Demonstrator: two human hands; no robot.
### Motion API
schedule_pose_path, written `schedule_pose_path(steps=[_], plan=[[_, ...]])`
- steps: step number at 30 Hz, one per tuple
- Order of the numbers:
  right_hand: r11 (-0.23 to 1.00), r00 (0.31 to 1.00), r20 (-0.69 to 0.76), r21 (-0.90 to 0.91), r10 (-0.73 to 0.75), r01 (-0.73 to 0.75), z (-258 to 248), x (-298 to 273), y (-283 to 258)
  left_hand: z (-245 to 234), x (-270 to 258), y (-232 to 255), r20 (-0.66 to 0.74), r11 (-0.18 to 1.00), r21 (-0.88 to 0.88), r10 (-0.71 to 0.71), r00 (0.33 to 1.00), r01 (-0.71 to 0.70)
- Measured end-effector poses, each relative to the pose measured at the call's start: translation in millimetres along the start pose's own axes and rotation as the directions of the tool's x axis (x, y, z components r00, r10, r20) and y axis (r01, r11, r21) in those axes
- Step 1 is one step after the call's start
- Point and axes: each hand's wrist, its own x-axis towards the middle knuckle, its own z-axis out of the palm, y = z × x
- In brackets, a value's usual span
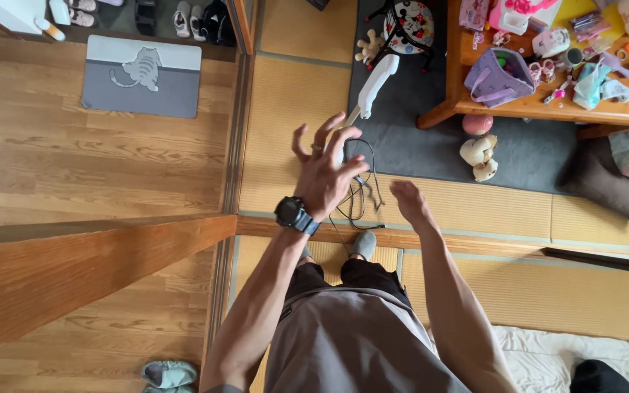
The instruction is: Vacuuming a room with tatami mats and then wrapping the cord around the vacuum cleaner.
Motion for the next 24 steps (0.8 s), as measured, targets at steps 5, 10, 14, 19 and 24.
schedule_pose_path(steps=[5, 10, 14, 19, 24], plan=[[0.939, 0.938, 0.246, 0.303, -0.243, 0.164, -4, -45, -126, 21, 3, 17, -0.100, 0.925, -0.349, -0.196, 0.975, 0.150], [0.924, 0.836, 0.398, 0.218, -0.378, 0.314, 15, -41, -143, 19, 1, 14, 0.289, 0.404, -0.826, -0.296, 0.910, 0.394], [0.839, 0.881, 0.299, 0.515, -0.365, 0.173, 22, 2, -88, 1, 1, -14, 0.433, 0.339, -0.839, -0.058, 0.899, 0.426], [0.677, 0.933, 0.154, 0.727, -0.327, 0.117, -15, 16, -67, -22, -10, -56, 0.870, 0.045, -0.472, -0.139, 0.474, 0.880], [0.821, 0.831, 0.375, 0.549, -0.411, 0.157, -43, -27, -113, 26, -34, -74, 0.029, 0.951, 0.257, -0.188, 0.982, 0.174]])
